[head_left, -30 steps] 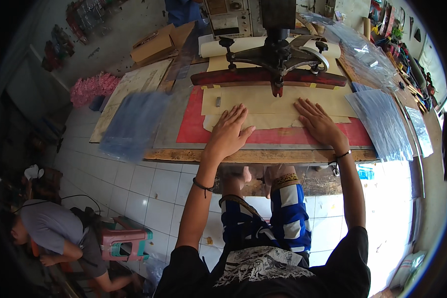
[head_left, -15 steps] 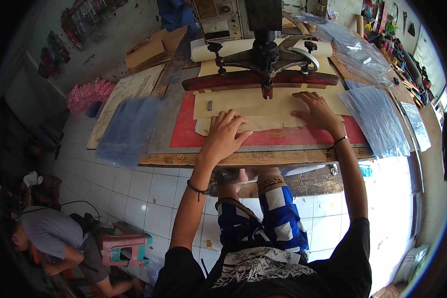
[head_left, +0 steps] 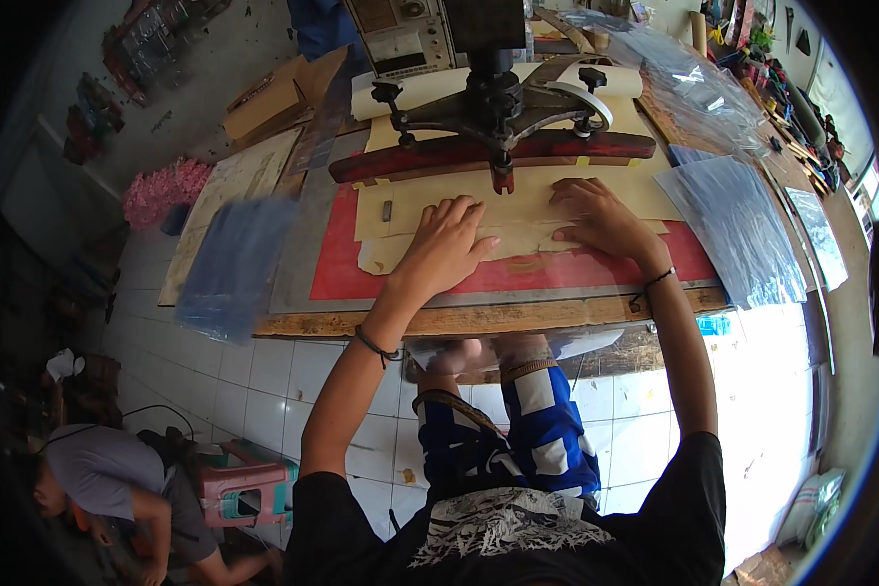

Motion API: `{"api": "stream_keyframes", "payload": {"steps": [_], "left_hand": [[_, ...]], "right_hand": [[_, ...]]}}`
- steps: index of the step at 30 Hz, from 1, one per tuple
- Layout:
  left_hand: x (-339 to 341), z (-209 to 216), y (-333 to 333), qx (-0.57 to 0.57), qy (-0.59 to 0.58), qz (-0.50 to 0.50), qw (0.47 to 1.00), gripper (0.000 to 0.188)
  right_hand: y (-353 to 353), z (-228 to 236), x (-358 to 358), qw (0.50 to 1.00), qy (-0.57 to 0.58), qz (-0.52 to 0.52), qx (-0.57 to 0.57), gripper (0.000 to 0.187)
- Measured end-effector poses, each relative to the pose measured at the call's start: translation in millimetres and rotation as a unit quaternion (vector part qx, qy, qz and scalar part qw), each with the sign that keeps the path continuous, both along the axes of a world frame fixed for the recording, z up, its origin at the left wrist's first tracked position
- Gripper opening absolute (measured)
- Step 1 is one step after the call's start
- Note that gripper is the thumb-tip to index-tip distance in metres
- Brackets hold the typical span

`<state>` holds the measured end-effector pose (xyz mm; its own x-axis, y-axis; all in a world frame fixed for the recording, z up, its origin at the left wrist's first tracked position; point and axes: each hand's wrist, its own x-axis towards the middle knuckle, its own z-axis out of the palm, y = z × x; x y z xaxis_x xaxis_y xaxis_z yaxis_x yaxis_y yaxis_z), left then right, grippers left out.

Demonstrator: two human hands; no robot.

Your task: The person aligns and flattens plastic sheets on a heat sealer table by hand.

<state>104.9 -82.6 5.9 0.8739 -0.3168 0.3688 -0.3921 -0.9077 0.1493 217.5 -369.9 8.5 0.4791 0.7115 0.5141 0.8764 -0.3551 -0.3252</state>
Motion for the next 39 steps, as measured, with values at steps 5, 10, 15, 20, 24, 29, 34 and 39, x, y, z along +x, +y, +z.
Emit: {"api": "stream_keyframes", "payload": {"steps": [5, 10, 15, 20, 24, 29, 34, 39], "left_hand": [[9.6, 6.8, -4.3, -0.029, 0.064, 0.016, 0.997, 0.051], [9.0, 7.5, 1.0, -0.083, 0.102, 0.002, 0.991, 0.040], [-0.3, 6.2, -8.3, -0.060, 0.037, -0.009, 0.997, 0.023], [-8.2, 8.6, -13.0, -0.042, -0.003, -0.019, 0.999, 0.017], [-12.5, 12.4, -4.4, -0.057, -0.085, -0.035, 0.994, 0.029], [-28.4, 29.5, 16.6, -0.023, 0.019, -0.019, 0.999, 0.021], [-36.9, 24.4, 13.6, -0.022, -0.025, -0.026, 0.999, 0.028], [-23.8, 21.5, -31.9, -0.140, -0.067, -0.053, 0.986, 0.028]], "right_hand": [[0.0, 19.0, -7.0, 0.982, 0.122, -0.089, -0.110, 0.052], [-1.4, 9.4, -2.0, 0.995, 0.051, -0.027, -0.081, 0.042], [3.3, 1.7, -3.2, 1.000, -0.002, 0.001, -0.011, 0.032], [9.2, 12.6, -12.5, 0.993, 0.109, -0.027, 0.033, 0.021], [6.3, 26.2, -13.7, 0.996, 0.086, -0.028, 0.008, 0.016], [-3.6, 11.2, -11.4, 0.994, 0.038, 0.089, 0.053, 0.006], [-4.2, 13.2, -11.0, 0.992, 0.072, 0.101, 0.016, 0.007], [4.7, 17.3, -22.6, 0.975, 0.145, 0.159, 0.060, 0.010]]}}
